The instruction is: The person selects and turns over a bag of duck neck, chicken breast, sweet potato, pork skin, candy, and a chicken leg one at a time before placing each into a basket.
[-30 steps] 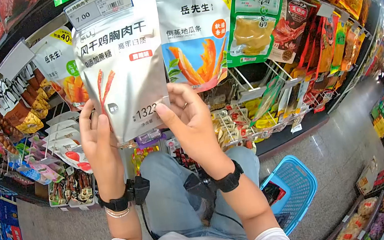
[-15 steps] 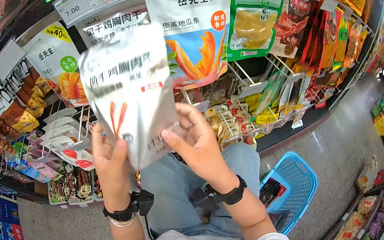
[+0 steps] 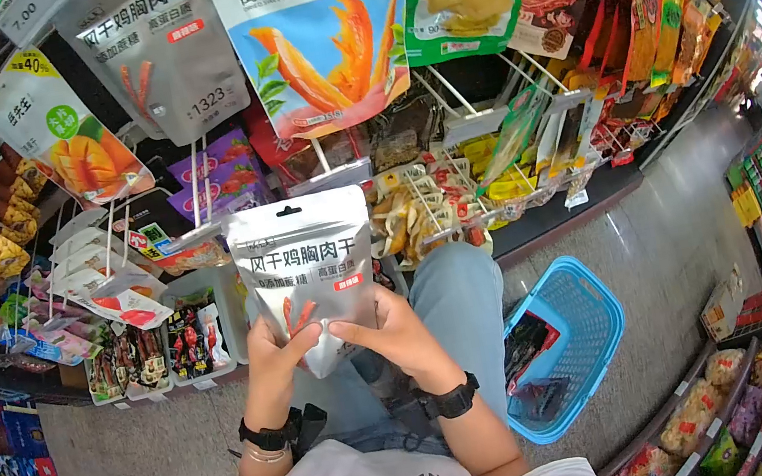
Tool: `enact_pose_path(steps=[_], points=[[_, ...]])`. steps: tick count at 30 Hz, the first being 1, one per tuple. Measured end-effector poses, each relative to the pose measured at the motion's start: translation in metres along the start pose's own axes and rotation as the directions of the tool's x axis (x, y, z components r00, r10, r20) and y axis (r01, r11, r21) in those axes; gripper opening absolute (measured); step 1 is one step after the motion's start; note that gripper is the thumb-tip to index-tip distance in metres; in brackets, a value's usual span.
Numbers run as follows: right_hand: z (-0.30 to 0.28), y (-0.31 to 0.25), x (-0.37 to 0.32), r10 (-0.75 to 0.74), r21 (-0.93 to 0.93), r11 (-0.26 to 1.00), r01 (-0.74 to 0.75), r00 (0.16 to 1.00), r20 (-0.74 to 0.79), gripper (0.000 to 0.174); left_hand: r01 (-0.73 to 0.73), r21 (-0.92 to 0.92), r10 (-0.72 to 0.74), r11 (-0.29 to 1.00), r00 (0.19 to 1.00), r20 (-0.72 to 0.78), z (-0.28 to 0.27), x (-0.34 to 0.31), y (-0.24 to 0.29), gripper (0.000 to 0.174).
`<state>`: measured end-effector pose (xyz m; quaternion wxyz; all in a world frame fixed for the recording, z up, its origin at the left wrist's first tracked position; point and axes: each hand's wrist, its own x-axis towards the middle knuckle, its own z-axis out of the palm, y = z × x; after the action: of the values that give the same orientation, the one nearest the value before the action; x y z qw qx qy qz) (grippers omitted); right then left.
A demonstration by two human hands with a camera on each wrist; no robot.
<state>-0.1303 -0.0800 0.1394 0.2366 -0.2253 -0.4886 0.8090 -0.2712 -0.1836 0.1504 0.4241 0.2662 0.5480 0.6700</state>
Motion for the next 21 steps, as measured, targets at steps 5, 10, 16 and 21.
enact_pose_path(steps=[5, 10, 16, 21], points=[[-0.007, 0.004, -0.004, -0.042, 0.009, 0.999, 0.042, 0.999, -0.017, 0.047, 0.082, 0.006, -0.082, 0.997, 0.996, -0.035, 0.011, -0.001, 0.003, 0.034], [-0.016, 0.01, -0.007, -0.056, -0.01, 0.998, 0.055, 0.997, -0.048, 0.04, 0.129, 0.078, -0.126, 0.989, 0.991, -0.04, 0.012, 0.004, -0.01, 0.032], [-0.031, 0.022, -0.007, -0.003, 0.001, 1.0, 0.004, 0.999, -0.049, 0.042, 0.22, 0.13, -0.222, 0.967, 0.975, -0.004, 0.007, 0.01, -0.033, 0.042], [-0.042, 0.027, -0.005, 0.035, 0.017, 0.999, -0.034, 0.999, -0.03, 0.042, 0.249, 0.089, -0.254, 0.964, 0.966, 0.055, 0.009, 0.015, -0.038, 0.044]])
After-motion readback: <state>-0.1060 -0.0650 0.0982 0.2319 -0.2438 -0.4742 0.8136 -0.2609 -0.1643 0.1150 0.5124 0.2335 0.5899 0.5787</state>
